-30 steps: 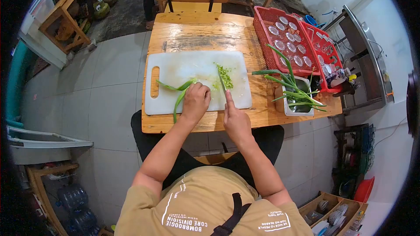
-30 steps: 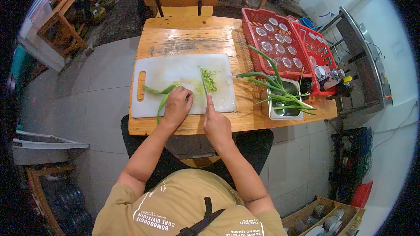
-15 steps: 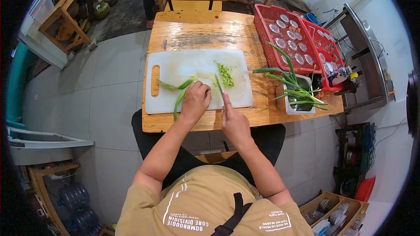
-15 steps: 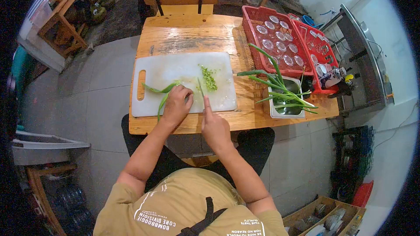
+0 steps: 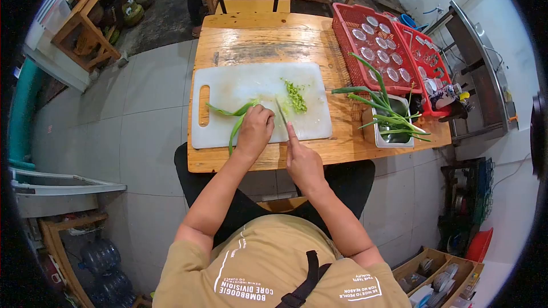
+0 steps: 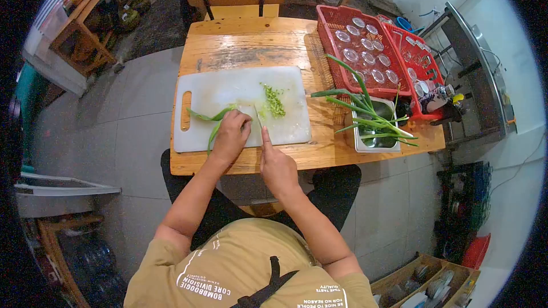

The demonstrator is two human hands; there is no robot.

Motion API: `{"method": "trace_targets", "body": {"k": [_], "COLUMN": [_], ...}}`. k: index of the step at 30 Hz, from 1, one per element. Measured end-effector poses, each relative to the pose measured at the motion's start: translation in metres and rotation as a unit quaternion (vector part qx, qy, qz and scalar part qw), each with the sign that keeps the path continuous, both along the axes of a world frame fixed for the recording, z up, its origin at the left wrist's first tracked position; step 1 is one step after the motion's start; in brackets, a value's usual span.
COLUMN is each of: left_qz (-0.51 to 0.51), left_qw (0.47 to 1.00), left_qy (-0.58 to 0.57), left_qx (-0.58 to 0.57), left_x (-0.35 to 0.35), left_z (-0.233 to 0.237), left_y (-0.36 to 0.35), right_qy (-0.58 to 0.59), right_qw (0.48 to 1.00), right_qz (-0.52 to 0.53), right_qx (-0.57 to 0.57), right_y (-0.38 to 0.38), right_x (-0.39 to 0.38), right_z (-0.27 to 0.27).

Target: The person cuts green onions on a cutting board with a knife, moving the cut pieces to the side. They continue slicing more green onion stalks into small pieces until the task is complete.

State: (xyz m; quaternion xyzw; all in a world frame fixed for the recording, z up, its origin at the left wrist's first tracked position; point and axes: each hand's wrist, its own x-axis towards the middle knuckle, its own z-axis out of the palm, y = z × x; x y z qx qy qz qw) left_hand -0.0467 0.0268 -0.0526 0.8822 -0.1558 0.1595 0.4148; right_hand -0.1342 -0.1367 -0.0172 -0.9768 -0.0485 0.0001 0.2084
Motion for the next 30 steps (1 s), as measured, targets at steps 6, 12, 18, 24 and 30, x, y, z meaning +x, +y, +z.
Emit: {"method": "trace_targets", "body": {"k": [6,12,18,24,30], "left_qz": [-0.005,-0.017,-0.04,-0.045,-0.011], "left_qw": [1.0,1.0,0.998,0.996,0.997], "left_qy": [-0.001,0.004,0.012,0.017,0.015], "left_qx": [0.009,0.017,0.041,0.074,0.078], "left_x": [0.001,0.0,-0.006,-0.006,0.001], "left_z": [-0.002,0.001,0.012,0.019,0.009], "left_y": [0.002,0.003,0.006,0.004,-0.004], "right_qy": [-0.003,-0.01,-0.005,-0.01,-0.024], "right_qw": [1.0,1.0,1.0,1.0,1.0], "right_qz": [0.003,0.004,-0.005,-0.008,-0.012], "right_qx": [0.008,-0.005,-0.003,-0.009,-0.001], "right_y": [-0.004,-0.01,-0.019,-0.025,-0.026], "right_x": [-0.001,-0.001,0.004,0.011,0.013], "right_z": [0.003,0.006,0.009,0.004,0.002]}}
